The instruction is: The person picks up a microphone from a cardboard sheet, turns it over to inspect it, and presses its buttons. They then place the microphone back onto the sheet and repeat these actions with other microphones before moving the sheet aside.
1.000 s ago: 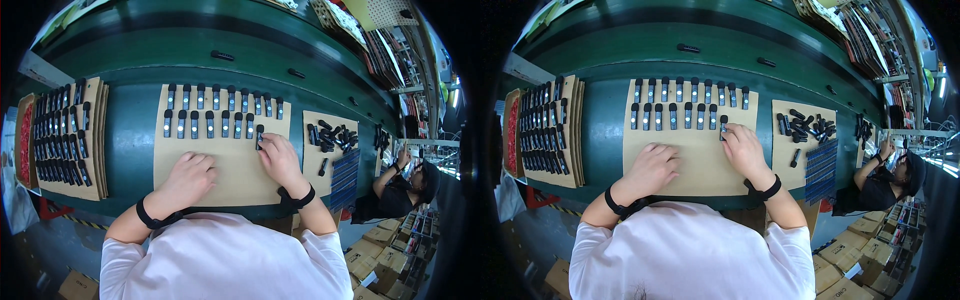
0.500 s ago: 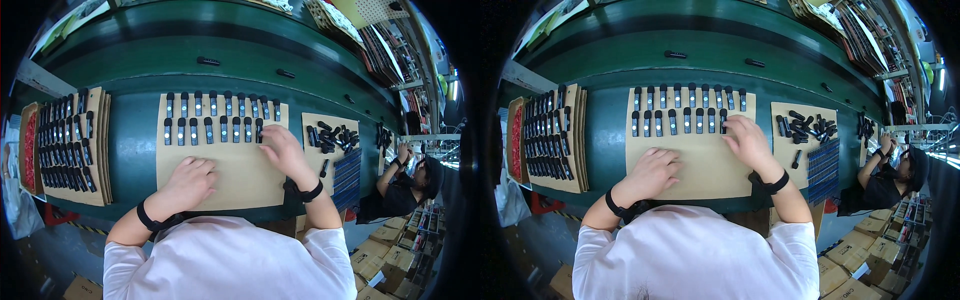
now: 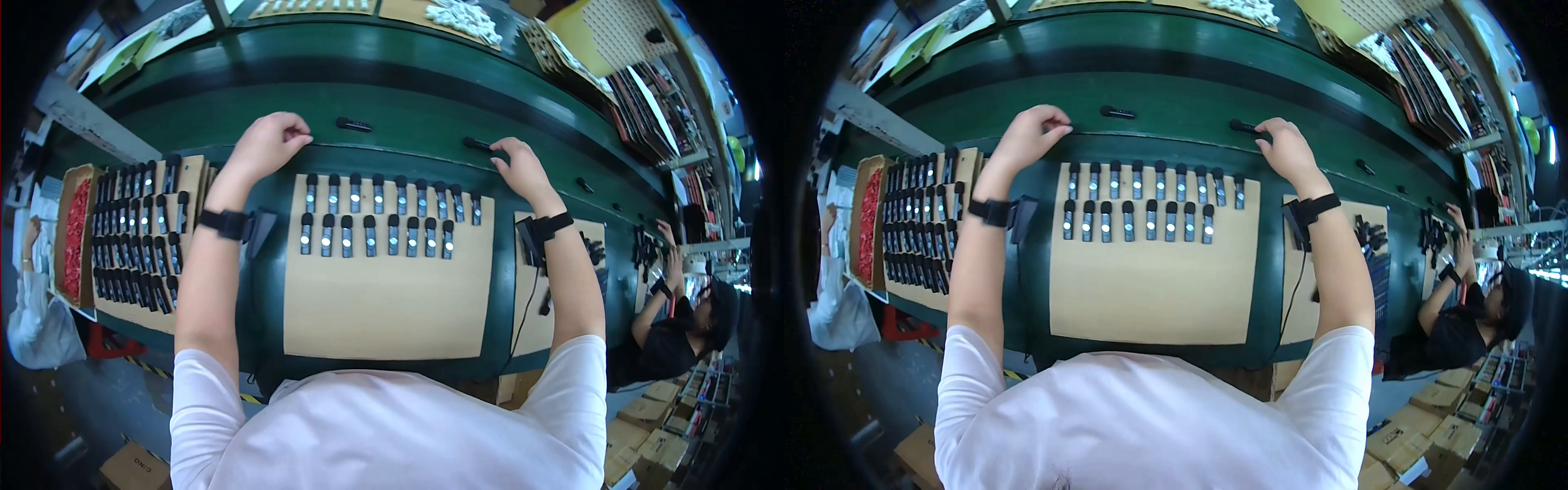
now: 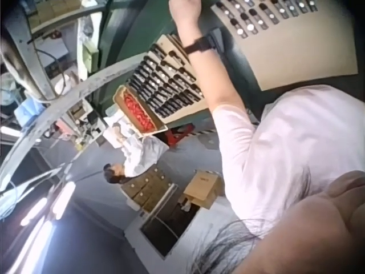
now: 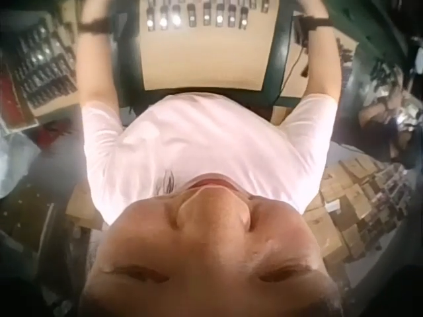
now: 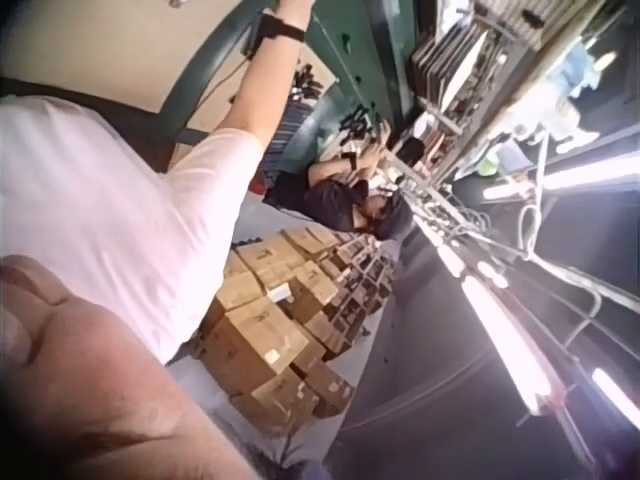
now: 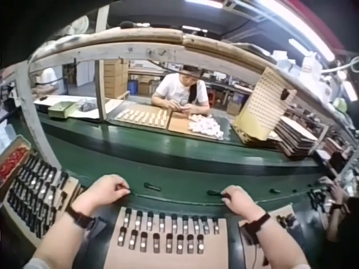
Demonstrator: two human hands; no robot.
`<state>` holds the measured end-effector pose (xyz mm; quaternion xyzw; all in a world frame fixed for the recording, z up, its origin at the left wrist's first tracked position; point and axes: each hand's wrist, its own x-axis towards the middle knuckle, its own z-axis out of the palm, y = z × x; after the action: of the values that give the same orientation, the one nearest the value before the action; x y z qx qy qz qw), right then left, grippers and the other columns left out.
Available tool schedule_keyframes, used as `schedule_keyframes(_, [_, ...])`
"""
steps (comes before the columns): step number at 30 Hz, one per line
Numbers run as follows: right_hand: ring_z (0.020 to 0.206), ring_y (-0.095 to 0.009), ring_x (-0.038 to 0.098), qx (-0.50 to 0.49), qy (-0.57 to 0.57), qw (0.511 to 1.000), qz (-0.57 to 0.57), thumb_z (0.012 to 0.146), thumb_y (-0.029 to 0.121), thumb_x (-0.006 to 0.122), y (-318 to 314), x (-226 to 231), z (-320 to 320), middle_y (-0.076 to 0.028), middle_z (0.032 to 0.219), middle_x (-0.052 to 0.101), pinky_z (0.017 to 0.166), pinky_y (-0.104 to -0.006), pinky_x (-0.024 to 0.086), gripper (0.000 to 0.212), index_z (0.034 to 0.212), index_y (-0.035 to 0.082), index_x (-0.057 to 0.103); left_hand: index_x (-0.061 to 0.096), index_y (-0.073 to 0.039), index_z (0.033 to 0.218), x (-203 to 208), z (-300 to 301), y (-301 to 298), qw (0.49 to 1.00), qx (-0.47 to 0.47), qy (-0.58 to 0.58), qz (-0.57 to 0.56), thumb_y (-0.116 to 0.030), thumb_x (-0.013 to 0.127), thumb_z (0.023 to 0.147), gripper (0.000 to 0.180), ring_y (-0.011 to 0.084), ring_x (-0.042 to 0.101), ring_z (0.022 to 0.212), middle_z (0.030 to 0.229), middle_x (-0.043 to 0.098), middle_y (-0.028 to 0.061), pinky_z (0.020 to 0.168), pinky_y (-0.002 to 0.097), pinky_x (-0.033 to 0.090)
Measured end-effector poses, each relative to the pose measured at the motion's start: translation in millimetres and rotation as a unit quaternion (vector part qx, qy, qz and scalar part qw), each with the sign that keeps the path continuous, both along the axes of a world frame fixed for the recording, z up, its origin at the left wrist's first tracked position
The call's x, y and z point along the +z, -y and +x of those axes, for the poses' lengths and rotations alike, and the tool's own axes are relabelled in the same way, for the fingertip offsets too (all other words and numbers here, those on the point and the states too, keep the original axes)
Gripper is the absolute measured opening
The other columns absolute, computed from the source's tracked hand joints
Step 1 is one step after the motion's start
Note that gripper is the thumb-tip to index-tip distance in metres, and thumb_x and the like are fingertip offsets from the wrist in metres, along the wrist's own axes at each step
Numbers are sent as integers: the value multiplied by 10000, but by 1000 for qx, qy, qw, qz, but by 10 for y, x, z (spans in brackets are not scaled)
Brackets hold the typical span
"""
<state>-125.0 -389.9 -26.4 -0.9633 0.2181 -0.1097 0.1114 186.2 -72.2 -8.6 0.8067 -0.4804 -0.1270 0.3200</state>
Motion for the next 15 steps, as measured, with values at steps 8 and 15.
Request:
schedule_keyframes(8, [1066, -304, 604, 20, -16, 997, 74, 847, 20, 653, 144, -260, 387, -146, 1126, 622, 948, -361, 487, 292, 1137, 33, 625, 673, -18, 1051, -524, 346, 519, 999, -25, 34, -1, -102, 710, 837, 233, 234, 642, 851, 936, 657, 112, 798, 325, 526])
schedule_keyframes(15, [1018, -211, 605, -45, 154, 901, 404, 904, 17, 607, -131, -54, 64, -109, 1119, 599, 873, -313, 524, 325, 1222, 19, 541, 642, -26, 1070, -638, 390, 569, 998, -16, 59, -18, -101, 688, 857, 230, 209, 600, 822, 908, 621, 76, 792, 317, 514])
